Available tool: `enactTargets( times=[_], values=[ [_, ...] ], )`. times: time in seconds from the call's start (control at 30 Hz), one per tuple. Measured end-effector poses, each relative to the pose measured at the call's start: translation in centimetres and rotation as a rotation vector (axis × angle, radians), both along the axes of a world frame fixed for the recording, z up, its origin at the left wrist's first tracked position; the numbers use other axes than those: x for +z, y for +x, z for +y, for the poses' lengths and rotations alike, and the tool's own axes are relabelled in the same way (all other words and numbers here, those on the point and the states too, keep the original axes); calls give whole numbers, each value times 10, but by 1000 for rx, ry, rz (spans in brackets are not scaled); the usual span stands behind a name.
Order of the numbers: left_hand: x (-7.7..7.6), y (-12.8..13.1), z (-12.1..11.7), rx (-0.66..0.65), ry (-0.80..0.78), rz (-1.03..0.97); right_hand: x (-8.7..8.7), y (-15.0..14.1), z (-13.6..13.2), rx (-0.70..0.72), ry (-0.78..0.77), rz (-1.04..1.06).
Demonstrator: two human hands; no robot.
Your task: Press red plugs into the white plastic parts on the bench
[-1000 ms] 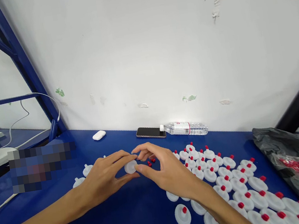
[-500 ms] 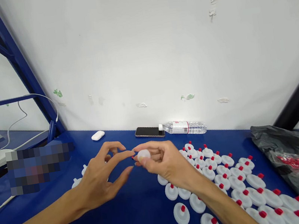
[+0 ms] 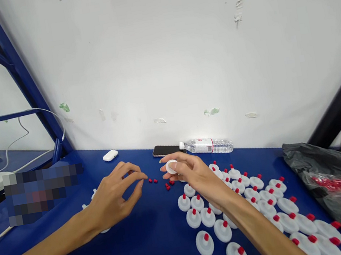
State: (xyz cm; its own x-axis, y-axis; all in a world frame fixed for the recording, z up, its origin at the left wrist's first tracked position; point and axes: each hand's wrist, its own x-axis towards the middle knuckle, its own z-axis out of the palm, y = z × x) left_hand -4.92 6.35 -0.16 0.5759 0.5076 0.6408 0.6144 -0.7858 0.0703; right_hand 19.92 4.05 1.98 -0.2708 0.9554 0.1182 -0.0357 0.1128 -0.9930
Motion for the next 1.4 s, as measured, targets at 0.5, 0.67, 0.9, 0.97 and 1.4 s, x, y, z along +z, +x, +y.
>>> enactTargets(
  times=[0.5,0.67,0.9,0.97,1.4],
  values=[
    [-1,1,-3,-47,-56,9,7,-4,-7,97,-257,435],
    [-1,0,-3,-64,-61,4,2,-9,-6,-15,-230,383],
    [-1,1,-5,-84,-71,-4,3,-12,-6,-80,-196,393],
    [-1,0,-5,-83,-78,-7,4,-11,-6,-82,-203,396],
    [11,2,-22,-179,-732,-314,-5,-21,-13,78,116,-149]
  ],
)
